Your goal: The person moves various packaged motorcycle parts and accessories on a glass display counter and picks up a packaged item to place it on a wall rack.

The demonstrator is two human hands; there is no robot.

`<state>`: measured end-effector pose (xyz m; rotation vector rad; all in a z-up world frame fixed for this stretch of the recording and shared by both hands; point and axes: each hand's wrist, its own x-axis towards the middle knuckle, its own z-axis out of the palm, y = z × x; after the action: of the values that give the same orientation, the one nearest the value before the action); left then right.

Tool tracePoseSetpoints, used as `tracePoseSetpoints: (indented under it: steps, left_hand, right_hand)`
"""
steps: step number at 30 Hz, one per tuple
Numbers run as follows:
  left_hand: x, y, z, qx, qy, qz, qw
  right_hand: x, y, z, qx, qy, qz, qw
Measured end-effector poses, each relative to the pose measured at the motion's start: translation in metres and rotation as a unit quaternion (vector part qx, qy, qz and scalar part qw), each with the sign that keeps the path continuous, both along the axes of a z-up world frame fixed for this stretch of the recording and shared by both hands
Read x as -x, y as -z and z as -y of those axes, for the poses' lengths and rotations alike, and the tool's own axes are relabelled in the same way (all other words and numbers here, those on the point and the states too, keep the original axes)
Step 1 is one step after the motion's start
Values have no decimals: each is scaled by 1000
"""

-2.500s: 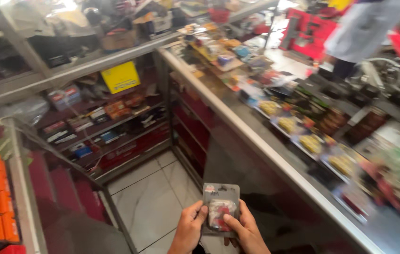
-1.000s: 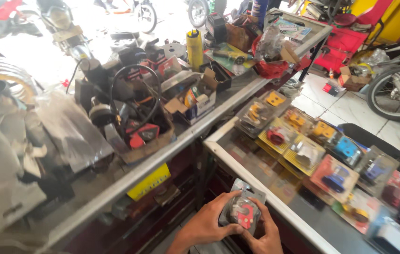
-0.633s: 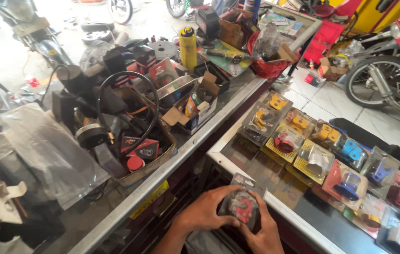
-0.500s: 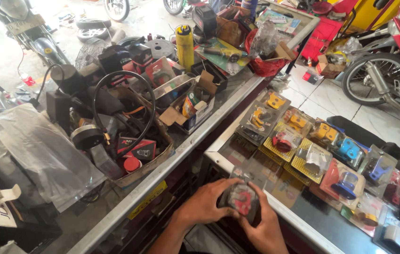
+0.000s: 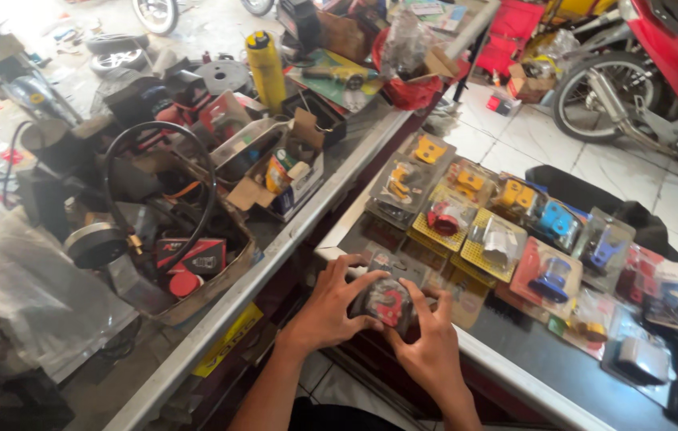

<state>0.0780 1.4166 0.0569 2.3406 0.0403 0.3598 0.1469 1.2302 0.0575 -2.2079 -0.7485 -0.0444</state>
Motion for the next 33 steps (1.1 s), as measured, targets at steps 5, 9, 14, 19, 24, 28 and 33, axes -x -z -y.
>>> tracePoseSetpoints:
  steps: [5, 9, 14, 19, 24, 28, 33]
  left_hand:
    - [-5, -1, -6, -6, 15, 5, 1000]
    - [-5, -6, -15, -9, 18, -1, 1000]
    - [-7, -9, -23, -12, 1, -25, 1000]
    - [-11, -4, -32, 17, 7, 80, 997]
    - [-15, 4, -35, 14, -53, 118, 991]
    - [-19, 5, -36, 53, -60, 141, 987]
    - [-22, 5, -39, 69, -76, 137, 985]
  right_hand:
    - [-2, -2, -7, 51, 24, -38, 998]
    - [2, -5, -15, 56, 33, -13, 998]
    - [3, -8, -29, 80, 55, -2, 995]
    - [0, -7, -43, 92, 66, -4, 994]
    - [-10, -2, -62, 129, 75, 14, 989]
    - [-17, 2, -72, 118, 77, 25, 990]
    - [-25, 4, -79, 129, 70, 24, 989]
